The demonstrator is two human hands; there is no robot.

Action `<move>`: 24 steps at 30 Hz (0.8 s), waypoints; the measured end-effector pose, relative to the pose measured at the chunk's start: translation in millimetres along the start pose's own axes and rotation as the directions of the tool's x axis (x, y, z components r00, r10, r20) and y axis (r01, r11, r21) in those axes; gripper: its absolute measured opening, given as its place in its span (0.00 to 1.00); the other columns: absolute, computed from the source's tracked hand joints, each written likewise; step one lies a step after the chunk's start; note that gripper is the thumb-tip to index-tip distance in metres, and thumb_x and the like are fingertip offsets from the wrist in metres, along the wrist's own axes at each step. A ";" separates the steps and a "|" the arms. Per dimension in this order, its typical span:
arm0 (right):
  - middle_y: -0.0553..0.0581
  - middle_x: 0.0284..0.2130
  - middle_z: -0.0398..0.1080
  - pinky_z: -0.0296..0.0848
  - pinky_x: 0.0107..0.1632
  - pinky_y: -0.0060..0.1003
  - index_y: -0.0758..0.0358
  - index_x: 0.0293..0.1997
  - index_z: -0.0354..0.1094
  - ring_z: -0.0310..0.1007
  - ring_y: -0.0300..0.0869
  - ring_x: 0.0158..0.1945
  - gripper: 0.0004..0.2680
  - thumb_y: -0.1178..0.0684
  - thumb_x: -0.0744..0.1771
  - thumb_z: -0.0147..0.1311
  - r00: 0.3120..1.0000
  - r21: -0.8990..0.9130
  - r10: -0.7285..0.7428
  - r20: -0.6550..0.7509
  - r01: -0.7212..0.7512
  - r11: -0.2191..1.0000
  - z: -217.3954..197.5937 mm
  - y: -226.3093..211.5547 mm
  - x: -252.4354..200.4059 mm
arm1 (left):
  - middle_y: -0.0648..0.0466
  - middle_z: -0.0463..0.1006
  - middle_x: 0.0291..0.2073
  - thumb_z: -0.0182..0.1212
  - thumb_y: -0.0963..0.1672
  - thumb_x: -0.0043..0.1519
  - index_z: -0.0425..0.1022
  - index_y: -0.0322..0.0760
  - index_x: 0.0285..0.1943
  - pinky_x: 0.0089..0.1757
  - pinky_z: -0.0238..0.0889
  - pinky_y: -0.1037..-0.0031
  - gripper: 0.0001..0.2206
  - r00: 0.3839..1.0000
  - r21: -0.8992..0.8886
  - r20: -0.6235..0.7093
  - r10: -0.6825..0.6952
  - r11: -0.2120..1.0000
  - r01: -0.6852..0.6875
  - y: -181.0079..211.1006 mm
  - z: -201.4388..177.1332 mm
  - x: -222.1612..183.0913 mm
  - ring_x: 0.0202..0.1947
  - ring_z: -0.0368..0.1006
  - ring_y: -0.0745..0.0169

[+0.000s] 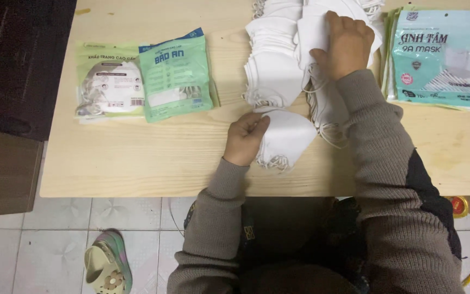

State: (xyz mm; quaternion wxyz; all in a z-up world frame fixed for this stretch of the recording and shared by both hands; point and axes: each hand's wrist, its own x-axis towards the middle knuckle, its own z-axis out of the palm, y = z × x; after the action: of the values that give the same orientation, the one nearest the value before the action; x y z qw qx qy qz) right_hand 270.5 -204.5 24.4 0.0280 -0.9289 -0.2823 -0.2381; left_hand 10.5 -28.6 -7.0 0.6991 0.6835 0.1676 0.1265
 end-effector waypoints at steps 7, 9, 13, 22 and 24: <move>0.66 0.48 0.72 0.63 0.47 0.58 0.60 0.63 0.64 0.68 0.61 0.49 0.32 0.36 0.57 0.72 0.998 0.010 0.055 0.021 -0.055 0.998 -9.2 -3.3 6.2 | 0.54 0.82 0.43 0.65 0.47 0.61 0.83 0.32 0.48 0.50 0.68 0.77 0.14 0.999 -0.064 -0.010 -0.040 0.997 0.039 -20.6 7.0 15.4 0.45 0.76 0.67; 0.64 0.42 0.73 0.63 0.46 0.55 0.58 0.50 0.68 0.69 0.60 0.45 0.26 0.36 0.55 0.73 0.997 -0.011 0.029 -0.065 -0.030 0.999 -4.0 -2.7 6.1 | 0.54 0.83 0.43 0.65 0.47 0.60 0.82 0.31 0.50 0.50 0.68 0.78 0.15 0.993 -0.061 -0.012 -0.116 0.991 0.115 -15.6 6.2 16.7 0.46 0.76 0.69; 0.64 0.42 0.71 0.63 0.48 0.56 0.59 0.51 0.70 0.67 0.60 0.46 0.24 0.39 0.57 0.72 0.997 0.044 0.076 0.014 -0.077 0.996 -6.1 -3.7 7.6 | 0.53 0.83 0.44 0.65 0.45 0.61 0.82 0.30 0.49 0.51 0.68 0.78 0.14 0.992 -0.136 -0.002 -0.128 0.983 0.126 -18.6 7.1 18.8 0.46 0.75 0.68; 0.57 0.34 0.66 0.63 0.35 0.40 0.60 0.35 0.63 0.62 0.46 0.35 0.15 0.56 0.61 0.74 0.996 0.444 0.089 0.027 -0.092 0.891 -45.4 2.6 -14.6 | 0.49 0.81 0.53 0.65 0.47 0.60 0.81 0.31 0.54 0.59 0.64 0.73 0.18 0.985 -0.037 0.011 -0.171 0.984 0.172 -29.9 10.7 25.3 0.58 0.73 0.62; 0.60 0.34 0.75 0.65 0.35 0.46 0.63 0.47 0.67 0.71 0.52 0.34 0.18 0.47 0.64 0.74 0.989 0.555 0.107 0.106 -0.148 0.818 -59.1 9.3 -25.6 | 0.50 0.82 0.51 0.65 0.47 0.60 0.82 0.33 0.52 0.58 0.66 0.73 0.16 0.990 0.020 -0.006 -0.144 0.989 0.144 -37.7 13.1 28.5 0.57 0.74 0.62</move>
State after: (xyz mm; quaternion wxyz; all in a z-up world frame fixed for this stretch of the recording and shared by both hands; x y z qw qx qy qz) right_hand 231.6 -236.4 65.8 0.3056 -0.9040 -0.2780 -0.1098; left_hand 39.8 -30.3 -46.2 0.6992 0.6763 0.2193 0.0755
